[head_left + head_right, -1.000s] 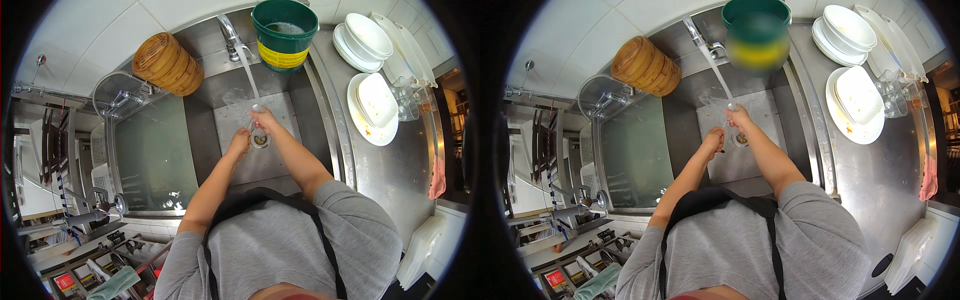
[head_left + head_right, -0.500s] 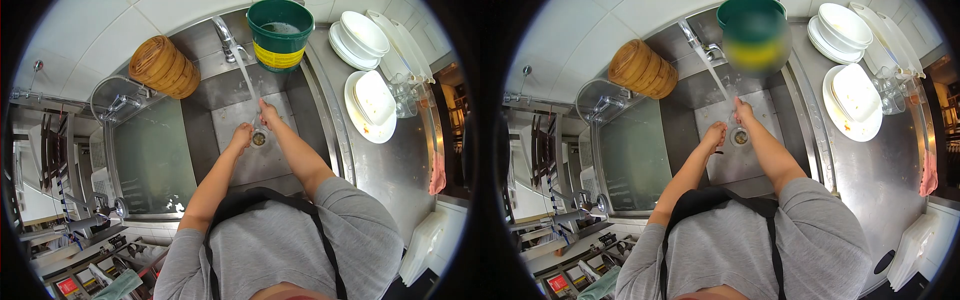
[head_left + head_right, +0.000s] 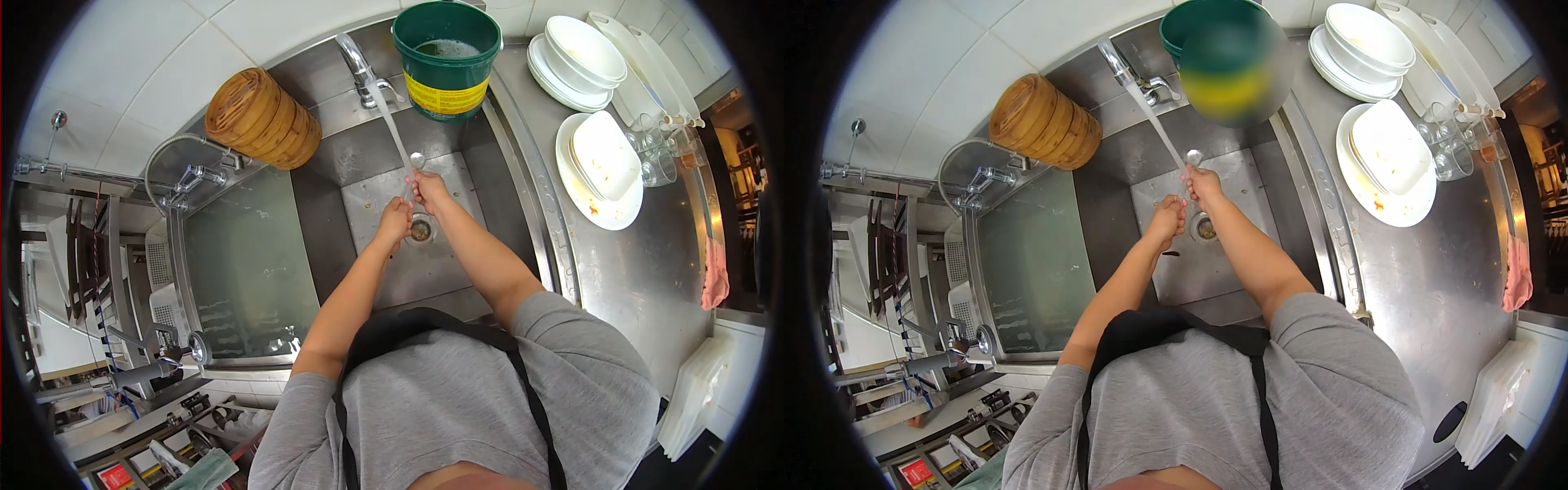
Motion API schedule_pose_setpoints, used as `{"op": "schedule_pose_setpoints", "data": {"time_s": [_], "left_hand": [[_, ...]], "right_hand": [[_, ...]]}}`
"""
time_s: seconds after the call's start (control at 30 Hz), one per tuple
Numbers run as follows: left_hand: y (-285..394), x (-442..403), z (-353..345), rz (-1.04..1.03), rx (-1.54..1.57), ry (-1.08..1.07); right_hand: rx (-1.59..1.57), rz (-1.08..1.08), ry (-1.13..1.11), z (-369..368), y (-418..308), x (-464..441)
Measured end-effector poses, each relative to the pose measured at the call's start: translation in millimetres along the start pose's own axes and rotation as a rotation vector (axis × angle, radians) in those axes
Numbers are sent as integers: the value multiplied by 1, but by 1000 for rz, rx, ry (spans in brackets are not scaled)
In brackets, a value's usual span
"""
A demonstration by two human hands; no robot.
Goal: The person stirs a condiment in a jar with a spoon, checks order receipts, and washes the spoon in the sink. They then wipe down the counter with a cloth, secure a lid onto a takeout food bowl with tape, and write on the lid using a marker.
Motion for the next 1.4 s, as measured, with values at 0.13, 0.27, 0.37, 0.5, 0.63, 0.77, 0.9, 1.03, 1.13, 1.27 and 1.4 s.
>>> {"op": "schedule_pose_setpoints", "data": {"time_s": [0.13, 0.27, 0.37, 0.5, 0.63, 0.77, 0.9, 1.03, 1.13, 1.27, 1.4], "left_hand": [[-1, 4, 13, 43, -20, 22], [-16, 7, 19, 26, -120, -26], [11, 23, 36, -426, -762, 306], [44, 65, 34, -641, -1323, 541], [29, 58, 36, -582, -1091, 459], [11, 33, 39, -518, -891, 376], [8, 28, 25, -357, -852, 318], [5, 34, 30, -220, -933, 326], [-1, 31, 34, -232, -886, 269], [-12, 35, 37, -306, -804, 274], [-34, 44, 44, -265, -715, 229]], "right_hand": [[-31, -101, 12, -14, 14, 15], [-20, -20, 64, 3, 9, -14], [32, 32, 196, 2, -11, -3], [-122, -51, -42, -16, -3, -3], [-11, 23, -170, -16, -8, -7], [-22, -1, -82, -14, -15, 4], [248, 52, 124, 12, -12, -9], [1025, 22, -79, 11, -30, -16], [1374, 182, 26, 1, -68, -20], [764, 482, 142, -24, -119, -60], [-232, 243, 11, -57, -133, -82]]}}
Point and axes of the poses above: each hand's wrist, its own x-axis away from the middle knuckle, its own z-axis out of the back of the hand, y = z × x, the point moved 8 cm from there along -x, towards the middle knuckle, and after that the axes turned 3 degrees about -y, right-handed, at the moved point
